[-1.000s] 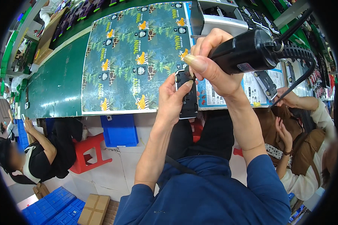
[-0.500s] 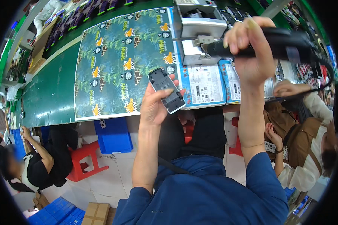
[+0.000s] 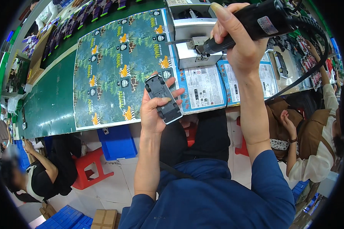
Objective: Assembling toy car components using an electric screwdriver on a factory assembly line.
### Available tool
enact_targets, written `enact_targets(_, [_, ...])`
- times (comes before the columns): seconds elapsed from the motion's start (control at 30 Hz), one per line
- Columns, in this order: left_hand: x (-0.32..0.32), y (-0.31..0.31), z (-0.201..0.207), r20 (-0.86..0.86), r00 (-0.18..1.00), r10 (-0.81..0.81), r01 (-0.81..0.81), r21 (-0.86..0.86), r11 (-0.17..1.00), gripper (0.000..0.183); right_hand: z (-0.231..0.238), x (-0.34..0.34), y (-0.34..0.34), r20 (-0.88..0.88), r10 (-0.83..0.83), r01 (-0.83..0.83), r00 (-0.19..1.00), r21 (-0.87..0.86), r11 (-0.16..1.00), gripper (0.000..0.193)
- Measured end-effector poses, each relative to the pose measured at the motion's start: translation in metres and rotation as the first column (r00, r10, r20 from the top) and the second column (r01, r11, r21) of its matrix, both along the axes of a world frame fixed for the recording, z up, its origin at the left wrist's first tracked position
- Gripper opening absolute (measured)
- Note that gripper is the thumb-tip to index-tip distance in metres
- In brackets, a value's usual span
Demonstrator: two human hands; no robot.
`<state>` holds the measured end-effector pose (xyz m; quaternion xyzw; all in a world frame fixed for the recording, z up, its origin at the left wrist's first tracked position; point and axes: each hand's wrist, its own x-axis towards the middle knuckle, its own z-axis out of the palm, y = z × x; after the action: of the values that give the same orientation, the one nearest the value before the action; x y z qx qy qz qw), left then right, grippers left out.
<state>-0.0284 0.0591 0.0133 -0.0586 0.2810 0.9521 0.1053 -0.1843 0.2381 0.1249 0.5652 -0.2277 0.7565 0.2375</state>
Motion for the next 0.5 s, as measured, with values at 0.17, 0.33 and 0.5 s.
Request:
enact_targets(0.17, [-0.001, 0.000, -0.001, 0.009, 0.999, 0.039, -0.039, -0.072, 0.997, 0.089, 0.013, 0.025, 0.001, 0.082, -0.463, 0.432, 0.883, 0.247, 0.867, 0.017])
enact_targets(0.33, [0.002, 0.003, -0.002, 0.031, 0.996, 0.078, -0.078, 0.004, 0.997, 0.091, 0.041, 0.048, -0.008, 0.421, -0.696, 0.289, 0.581, 0.693, 0.661, 0.025])
enact_targets(0.5, [0.002, 0.002, -0.005, 0.037, 0.993, 0.115, -0.113, -0.066, 0.991, 0.091, 0.015, 0.069, 0.011, 0.604, -0.429, 0.025, 0.672, 0.560, 0.828, 0.012])
